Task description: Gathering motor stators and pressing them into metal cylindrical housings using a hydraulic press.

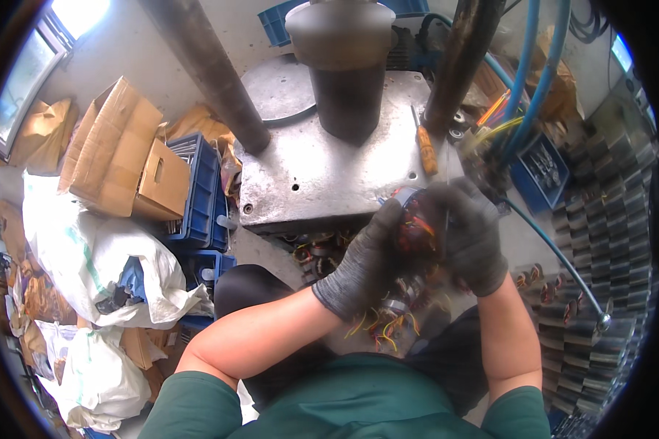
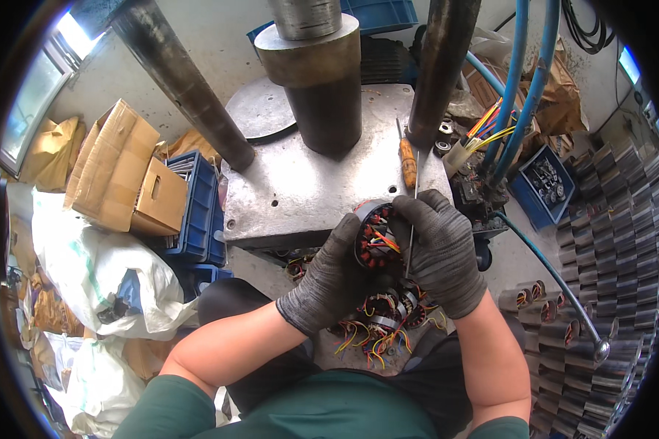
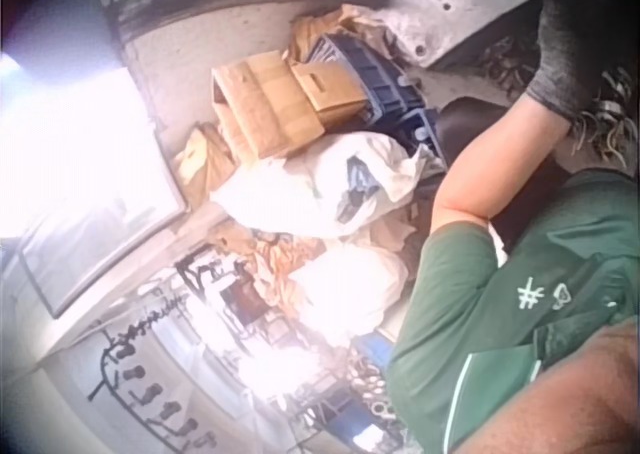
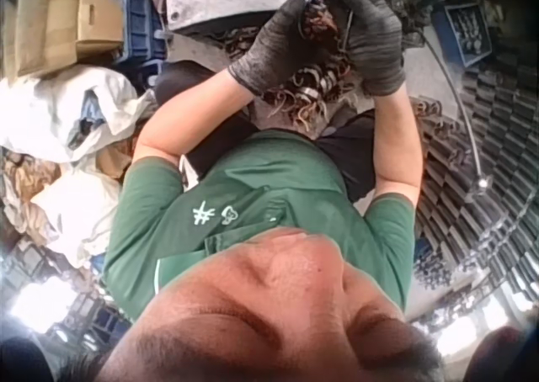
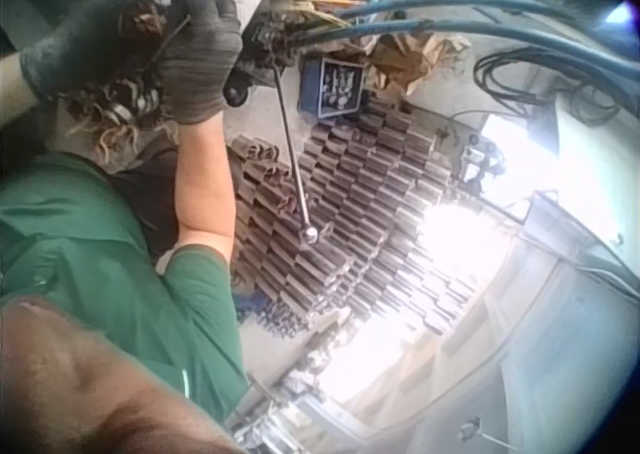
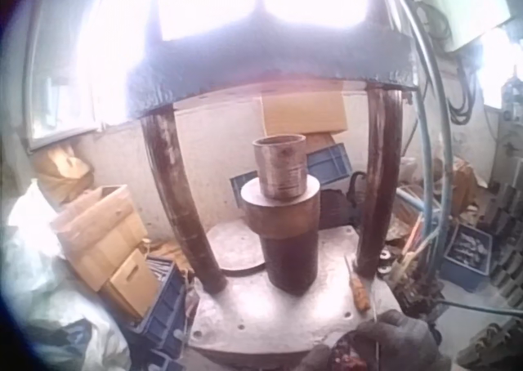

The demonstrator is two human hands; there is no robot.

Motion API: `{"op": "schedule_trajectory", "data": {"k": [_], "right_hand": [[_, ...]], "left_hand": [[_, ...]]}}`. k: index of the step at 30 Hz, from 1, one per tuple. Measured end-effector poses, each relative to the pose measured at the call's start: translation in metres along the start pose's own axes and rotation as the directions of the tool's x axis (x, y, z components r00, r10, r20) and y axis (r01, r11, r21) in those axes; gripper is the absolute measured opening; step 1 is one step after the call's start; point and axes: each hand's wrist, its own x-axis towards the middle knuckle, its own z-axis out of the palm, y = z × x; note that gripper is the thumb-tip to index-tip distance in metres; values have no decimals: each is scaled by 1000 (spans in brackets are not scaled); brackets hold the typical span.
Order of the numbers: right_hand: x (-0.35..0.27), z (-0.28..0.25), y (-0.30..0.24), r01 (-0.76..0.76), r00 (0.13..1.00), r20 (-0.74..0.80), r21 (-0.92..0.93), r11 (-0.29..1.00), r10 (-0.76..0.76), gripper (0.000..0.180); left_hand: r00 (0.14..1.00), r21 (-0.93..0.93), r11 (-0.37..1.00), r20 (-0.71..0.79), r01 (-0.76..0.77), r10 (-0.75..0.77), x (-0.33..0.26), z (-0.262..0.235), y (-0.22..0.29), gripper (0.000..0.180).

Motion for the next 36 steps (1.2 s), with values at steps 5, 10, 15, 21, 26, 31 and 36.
{"op": "schedule_trajectory", "data": {"k": [5,10,15,21,26,31,36], "right_hand": [[-2,-4,8,-65,990,131,123,990,49,17],[-3,-3,5,-165,986,40,277,947,161,16],[-2,-6,3,-92,993,-63,149,985,102,13],[-6,-14,-7,-471,859,150,607,640,490,12],[0,-21,-1,-348,933,61,415,841,356,12],[-1,-22,-2,-349,934,81,417,839,348,14],[-3,-19,-11,-446,877,163,623,643,451,20]], "left_hand": [[990,-107,991,-113,75,-87,4,-2,0,66],[971,-203,972,-179,122,-159,-1,7,14,71],[968,-305,937,-127,167,-215,-2,3,18,76],[966,-386,901,-76,200,-247,-4,-4,22,90],[989,-319,939,-37,126,-145,-9,11,34,93],[985,-270,956,158,111,-70,-12,7,40,93],[934,-359,923,357,137,1,-10,-5,41,101]]}}
